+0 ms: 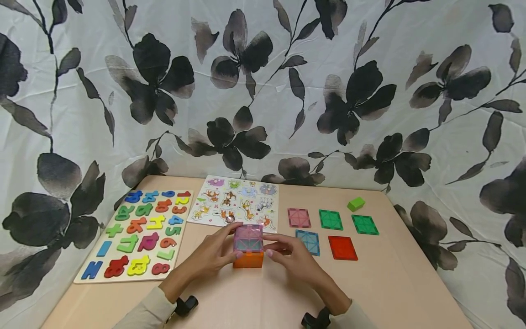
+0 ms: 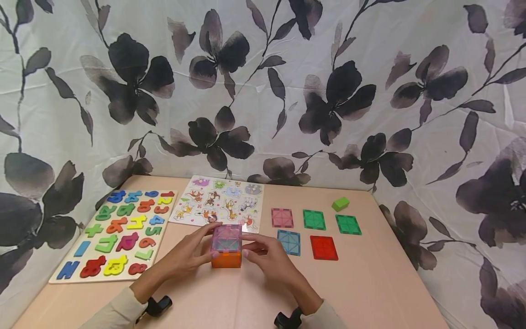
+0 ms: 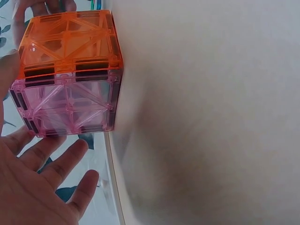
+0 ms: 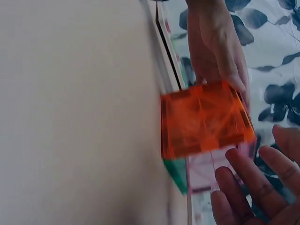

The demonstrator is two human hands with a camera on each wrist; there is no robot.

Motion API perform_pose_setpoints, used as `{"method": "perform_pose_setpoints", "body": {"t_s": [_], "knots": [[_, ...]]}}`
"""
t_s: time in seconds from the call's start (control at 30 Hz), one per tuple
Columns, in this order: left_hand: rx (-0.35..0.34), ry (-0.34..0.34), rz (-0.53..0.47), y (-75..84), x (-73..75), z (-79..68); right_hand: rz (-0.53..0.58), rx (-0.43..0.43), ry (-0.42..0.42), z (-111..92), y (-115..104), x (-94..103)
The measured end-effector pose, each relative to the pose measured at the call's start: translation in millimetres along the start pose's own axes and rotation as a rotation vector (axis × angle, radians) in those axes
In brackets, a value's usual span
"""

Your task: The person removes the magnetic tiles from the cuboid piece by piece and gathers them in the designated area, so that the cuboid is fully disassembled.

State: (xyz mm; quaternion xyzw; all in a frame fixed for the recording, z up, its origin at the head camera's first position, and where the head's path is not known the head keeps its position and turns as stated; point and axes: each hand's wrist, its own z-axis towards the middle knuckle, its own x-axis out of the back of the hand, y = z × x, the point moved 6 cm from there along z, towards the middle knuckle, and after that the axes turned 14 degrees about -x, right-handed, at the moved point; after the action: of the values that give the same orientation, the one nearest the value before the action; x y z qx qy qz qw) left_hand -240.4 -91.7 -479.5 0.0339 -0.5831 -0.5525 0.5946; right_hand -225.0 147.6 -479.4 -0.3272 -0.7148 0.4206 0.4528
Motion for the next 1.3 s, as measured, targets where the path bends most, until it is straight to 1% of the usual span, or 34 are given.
{"method": "perform_pose_setpoints", "body": {"t_s": [0.07, 0.17, 0.27, 0.43, 0.57, 0.7, 0.9, 1.0, 1.1, 1.2, 1.3], "knots": [[0.002, -0.003, -0.002, -0.1, -0.5, 0.4, 0.019, 0.004, -0.014, 4.3, -4.1, -7.2], [0.003, -0.004, 0.003, -0.3, -0.8, 0.8, 0.048, 0.009, 0.007, 8.7, -7.7, -11.4], [-0.004, -0.002, 0.01, 0.1, -0.3, 1.2, 0.057, 0.01, 0.046, 10.7, -9.9, -12.0], [-0.008, 0.003, 0.017, 0.0, 1.0, 1.5, 0.097, 0.011, 0.087, 12.6, -14.4, -12.5], [-0.006, 0.007, 0.015, -0.5, 2.5, 1.4, 0.136, 0.024, 0.114, 13.1, -21.9, -12.4], [-0.007, 0.006, 0.02, -1.2, 3.2, 1.2, 0.144, 0.039, 0.155, 11.9, -29.9, -11.9], [0.012, -0.002, -0.002, -1.6, 2.4, 1.3, 0.165, 0.011, 0.208, 5.7, -35.2, -9.7], [0.017, -0.003, -0.005, -1.2, 2.3, 1.2, 0.19, 0.004, 0.222, 1.9, -36.3, -5.7], [0.023, -0.006, 0.002, -1.6, 1.9, 1.4, 0.226, 0.005, 0.238, -2.5, -35.8, 3.7], [0.038, -0.012, 0.002, -2.5, 1.4, 1.2, 0.243, 0.0, 0.27, -5.8, -31.7, 17.6], [0.048, -0.017, 0.0, -2.9, 1.1, 1.2, 0.225, -0.028, 0.316, -10.5, -23.0, 34.1]]}}
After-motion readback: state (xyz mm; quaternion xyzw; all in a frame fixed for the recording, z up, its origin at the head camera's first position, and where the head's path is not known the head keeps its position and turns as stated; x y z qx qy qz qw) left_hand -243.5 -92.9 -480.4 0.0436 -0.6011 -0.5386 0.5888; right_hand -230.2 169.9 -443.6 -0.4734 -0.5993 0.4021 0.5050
